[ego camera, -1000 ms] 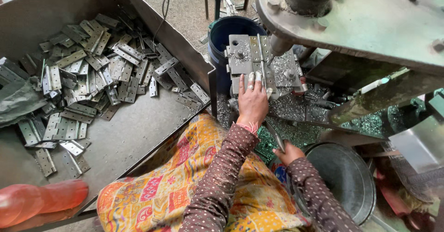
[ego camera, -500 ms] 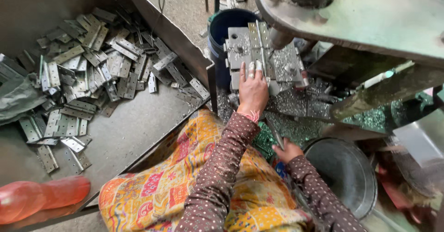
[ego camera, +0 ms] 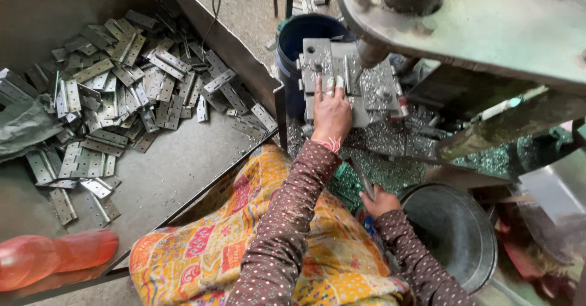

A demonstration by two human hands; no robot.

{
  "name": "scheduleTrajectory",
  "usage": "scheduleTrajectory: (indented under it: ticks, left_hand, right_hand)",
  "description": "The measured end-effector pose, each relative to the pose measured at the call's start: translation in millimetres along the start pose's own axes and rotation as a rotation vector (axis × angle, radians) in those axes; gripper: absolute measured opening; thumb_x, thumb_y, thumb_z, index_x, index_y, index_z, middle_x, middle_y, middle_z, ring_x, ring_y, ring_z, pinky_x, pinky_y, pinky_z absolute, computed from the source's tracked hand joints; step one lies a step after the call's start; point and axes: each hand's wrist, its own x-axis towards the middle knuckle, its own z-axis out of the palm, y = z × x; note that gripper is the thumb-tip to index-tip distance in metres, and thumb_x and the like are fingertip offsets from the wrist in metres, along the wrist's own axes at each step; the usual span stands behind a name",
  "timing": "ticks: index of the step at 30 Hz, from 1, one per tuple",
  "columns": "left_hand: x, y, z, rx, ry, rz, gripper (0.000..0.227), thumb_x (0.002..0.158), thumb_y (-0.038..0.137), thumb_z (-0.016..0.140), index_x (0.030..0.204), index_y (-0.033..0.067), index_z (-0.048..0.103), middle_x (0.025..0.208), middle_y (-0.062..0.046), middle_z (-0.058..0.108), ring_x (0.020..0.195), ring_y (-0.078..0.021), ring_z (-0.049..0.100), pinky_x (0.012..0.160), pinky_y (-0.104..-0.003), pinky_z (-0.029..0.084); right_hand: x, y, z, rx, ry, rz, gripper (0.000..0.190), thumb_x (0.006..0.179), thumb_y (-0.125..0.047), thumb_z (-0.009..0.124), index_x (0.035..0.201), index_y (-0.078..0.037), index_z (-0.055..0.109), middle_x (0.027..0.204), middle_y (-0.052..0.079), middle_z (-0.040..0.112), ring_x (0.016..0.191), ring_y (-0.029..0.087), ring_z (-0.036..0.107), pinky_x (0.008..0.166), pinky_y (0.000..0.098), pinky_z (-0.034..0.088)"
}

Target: The person repeatedly picks small metal hinge pieces from a bin, places them into a jig on a manual punching machine, and operates the lever to process each piece. The processed pieces are returned to the bin after each cycle.

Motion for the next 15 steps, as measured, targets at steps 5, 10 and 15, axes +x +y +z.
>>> scheduleTrajectory:
  ticks: [5,10,15]
  left_hand:
    - [7.0,-5.2,-10.8,-0.093,-0.123,0.009,0.035,0.101,0.028,0.051,0.092,0.0108,0.080,0.152,-0.016,0.051,0.143,-0.0348,0.045,0.123,-0.056,0.004]
    - [19.0,-6.7,2.6,-0.117,-0.155,-0.025,0.032,0.101,0.024,0.050,0.100,0.0110,0.079,0.147,-0.014,0.055,0.141,-0.0322,0.048,0.125,-0.057,0.001]
    - [27.7,-8.2,10.1,-0.122,-0.096,-0.032,0.032,0.101,0.020,0.048,0.102,0.0100,0.079,0.145,-0.014,0.057,0.139,-0.0303,0.051,0.127,-0.058,0.000]
  right_hand:
    - [29.4,-10.2,-56.3,0.006,-0.252,0.118,0.058,0.085,-0.062,0.067,0.100,-0.007,0.064,0.075,0.016,0.074,0.068,0.035,0.074,0.065,0.0469,0.060]
    - [25.8,-17.2,-74.1,-0.091,-0.272,0.098,0.059,0.090,-0.065,0.062,0.100,-0.007,0.063,0.072,0.014,0.074,0.062,0.031,0.075,0.061,0.0437,0.061]
    - [-1.2,-14.7,-14.7,-0.089,-0.047,0.078,0.050,0.093,-0.056,0.058,0.108,-0.009,0.062,0.072,0.015,0.072,0.064,0.033,0.071,0.061,0.0453,0.057]
